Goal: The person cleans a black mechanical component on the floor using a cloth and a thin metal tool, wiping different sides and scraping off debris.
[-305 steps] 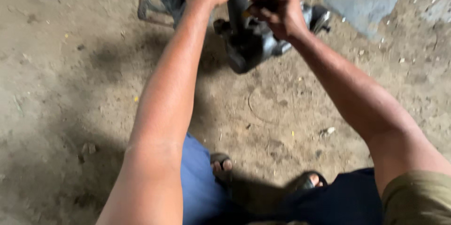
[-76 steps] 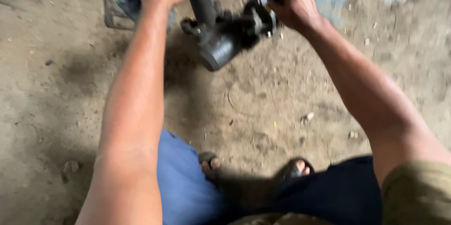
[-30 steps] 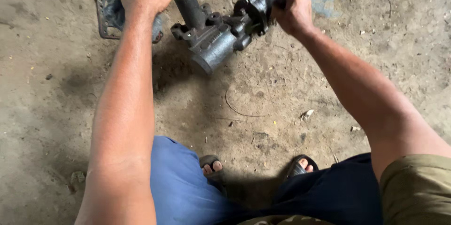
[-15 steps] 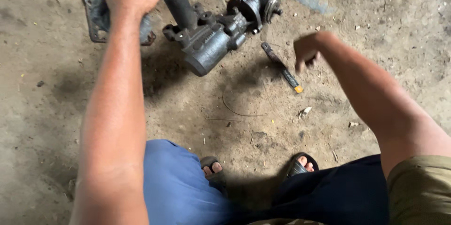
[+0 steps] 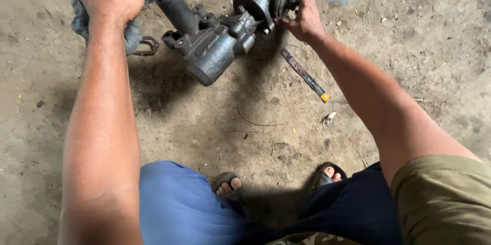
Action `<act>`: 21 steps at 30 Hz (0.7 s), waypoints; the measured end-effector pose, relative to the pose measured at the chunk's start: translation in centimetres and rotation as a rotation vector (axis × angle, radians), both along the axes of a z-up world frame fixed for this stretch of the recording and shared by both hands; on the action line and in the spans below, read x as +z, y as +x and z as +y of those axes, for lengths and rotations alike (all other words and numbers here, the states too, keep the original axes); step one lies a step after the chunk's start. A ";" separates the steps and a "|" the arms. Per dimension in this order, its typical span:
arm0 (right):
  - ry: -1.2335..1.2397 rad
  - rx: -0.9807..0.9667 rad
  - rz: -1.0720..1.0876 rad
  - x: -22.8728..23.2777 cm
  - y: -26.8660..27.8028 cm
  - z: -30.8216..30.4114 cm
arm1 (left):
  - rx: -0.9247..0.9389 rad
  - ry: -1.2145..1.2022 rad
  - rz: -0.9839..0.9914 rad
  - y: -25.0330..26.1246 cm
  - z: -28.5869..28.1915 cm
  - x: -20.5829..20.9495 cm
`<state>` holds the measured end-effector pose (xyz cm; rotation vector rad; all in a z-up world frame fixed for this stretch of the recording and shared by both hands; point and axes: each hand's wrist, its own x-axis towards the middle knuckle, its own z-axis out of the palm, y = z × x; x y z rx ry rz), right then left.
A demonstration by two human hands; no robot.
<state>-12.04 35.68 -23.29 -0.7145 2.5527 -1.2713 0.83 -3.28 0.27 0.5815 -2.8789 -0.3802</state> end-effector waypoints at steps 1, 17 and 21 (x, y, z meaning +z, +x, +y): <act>-0.065 0.021 -0.008 0.6 0.0 0.1 | 0.012 -0.006 -0.010 0.1 0.1 0.4; -0.303 -0.260 -0.715 1.7 -0.6 -1.5 | 0.016 -0.042 -0.040 -0.3 -0.1 0.2; -0.082 -0.066 -0.221 1.5 0.0 -0.8 | 0.017 -0.049 -0.037 -0.4 -0.3 0.2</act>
